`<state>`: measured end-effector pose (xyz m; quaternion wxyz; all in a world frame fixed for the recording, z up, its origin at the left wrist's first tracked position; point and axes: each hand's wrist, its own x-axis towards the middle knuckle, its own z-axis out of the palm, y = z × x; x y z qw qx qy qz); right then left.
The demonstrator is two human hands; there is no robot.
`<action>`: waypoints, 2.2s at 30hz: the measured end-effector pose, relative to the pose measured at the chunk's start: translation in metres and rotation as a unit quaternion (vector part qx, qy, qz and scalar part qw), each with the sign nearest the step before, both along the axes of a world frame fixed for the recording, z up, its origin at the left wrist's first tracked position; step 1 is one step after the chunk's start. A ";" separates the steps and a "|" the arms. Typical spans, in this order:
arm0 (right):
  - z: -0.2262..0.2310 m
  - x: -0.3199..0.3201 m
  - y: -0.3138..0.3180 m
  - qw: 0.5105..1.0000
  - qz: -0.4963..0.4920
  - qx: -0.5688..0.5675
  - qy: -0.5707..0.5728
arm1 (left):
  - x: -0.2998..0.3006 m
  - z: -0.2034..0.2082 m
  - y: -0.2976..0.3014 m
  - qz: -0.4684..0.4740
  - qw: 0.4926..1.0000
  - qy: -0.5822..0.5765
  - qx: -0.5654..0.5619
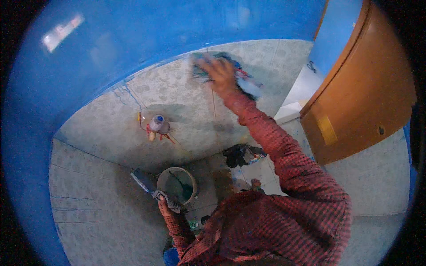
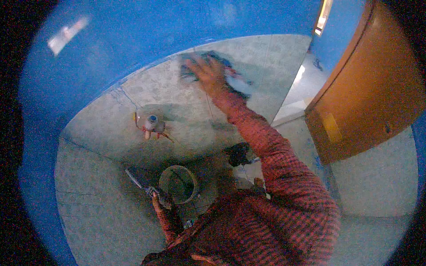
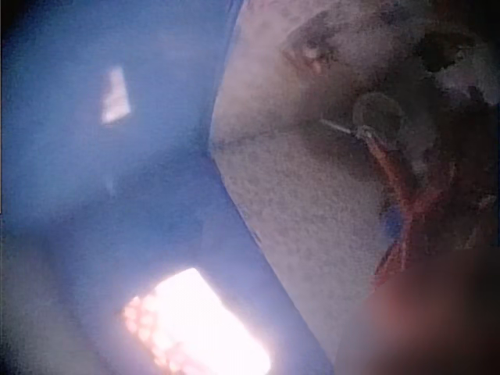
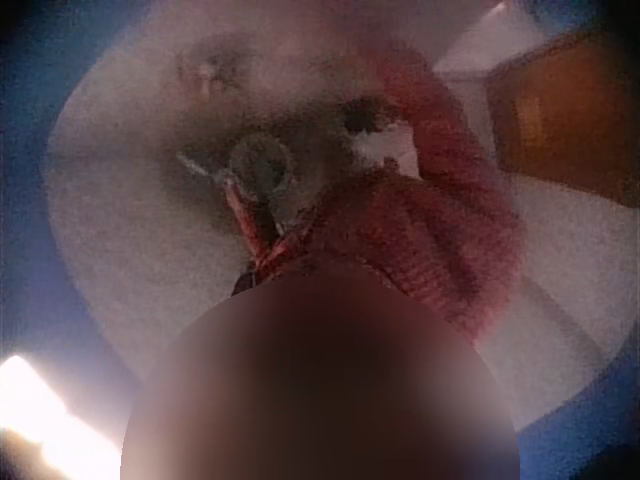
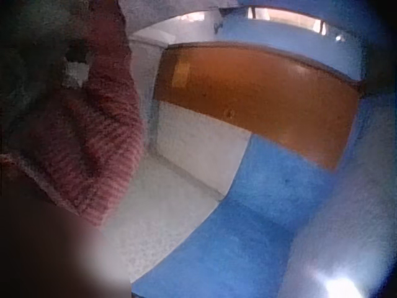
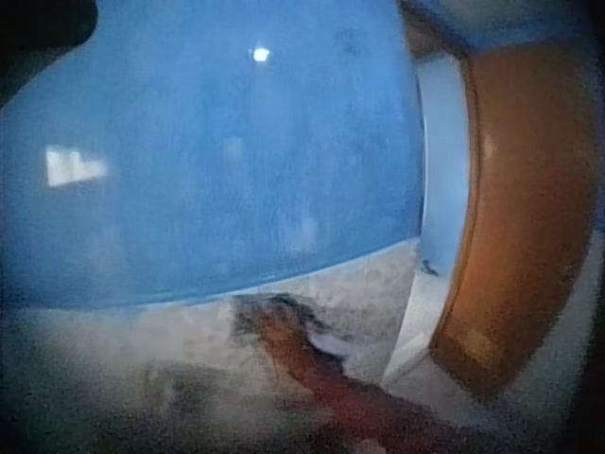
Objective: The person wipes the upper section of a tiled wall with a cloth, moving along the wall and occasionally stepping back. The person also picks up a cloth from the floor and continues wiping the wall surface.
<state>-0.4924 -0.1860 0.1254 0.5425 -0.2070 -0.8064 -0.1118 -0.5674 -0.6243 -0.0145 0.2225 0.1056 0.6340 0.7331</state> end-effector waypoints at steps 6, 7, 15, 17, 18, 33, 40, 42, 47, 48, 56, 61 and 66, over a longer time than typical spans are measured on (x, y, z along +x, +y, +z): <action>0.027 0.015 0.003 0.994 -0.060 0.086 -0.044 | -0.031 -0.049 -0.015 -0.015 0.986 -0.119 0.111; 0.034 0.005 0.002 0.990 -0.060 0.109 -0.061 | -0.026 -0.042 -0.012 -0.014 0.992 -0.093 0.081; 0.055 -0.054 -0.020 0.974 -0.018 0.208 -0.085 | -0.009 0.008 0.030 0.028 0.997 -0.069 0.034; 0.049 -0.034 -0.013 0.966 -0.041 0.222 -0.128 | -0.011 0.009 0.028 0.015 0.988 -0.133 0.078; 0.042 -0.019 -0.003 0.967 -0.043 0.215 -0.126 | -0.017 0.008 0.027 0.006 0.980 -0.172 0.098; 0.076 -0.117 -0.041 0.962 0.076 0.241 -0.106 | -0.048 -0.062 0.002 0.061 0.963 -0.212 0.157; 0.039 -0.032 0.006 0.954 0.008 0.262 -0.149 | -0.027 -0.036 -0.011 0.132 0.967 -0.171 0.134; 0.032 -0.013 0.014 0.958 -0.031 0.244 -0.151 | -0.021 -0.008 -0.014 0.161 0.970 -0.171 0.066; 0.050 -0.063 -0.015 0.963 -0.005 0.245 -0.115 | -0.032 -0.011 -0.036 0.122 0.988 -0.081 0.053; 0.050 -0.080 -0.021 0.961 0.005 0.256 -0.110 | -0.035 -0.012 -0.039 0.116 0.993 -0.034 0.001; 0.061 -0.123 -0.053 0.956 0.061 0.247 -0.146 | -0.058 -0.059 -0.021 0.119 0.986 -0.052 0.106; 0.051 -0.074 -0.044 0.953 0.043 0.206 -0.218 | -0.048 -0.021 -0.019 0.166 0.973 -0.134 0.086; 0.054 -0.109 -0.054 0.955 0.052 0.244 -0.160 | -0.043 -0.021 -0.032 0.161 0.967 -0.123 0.153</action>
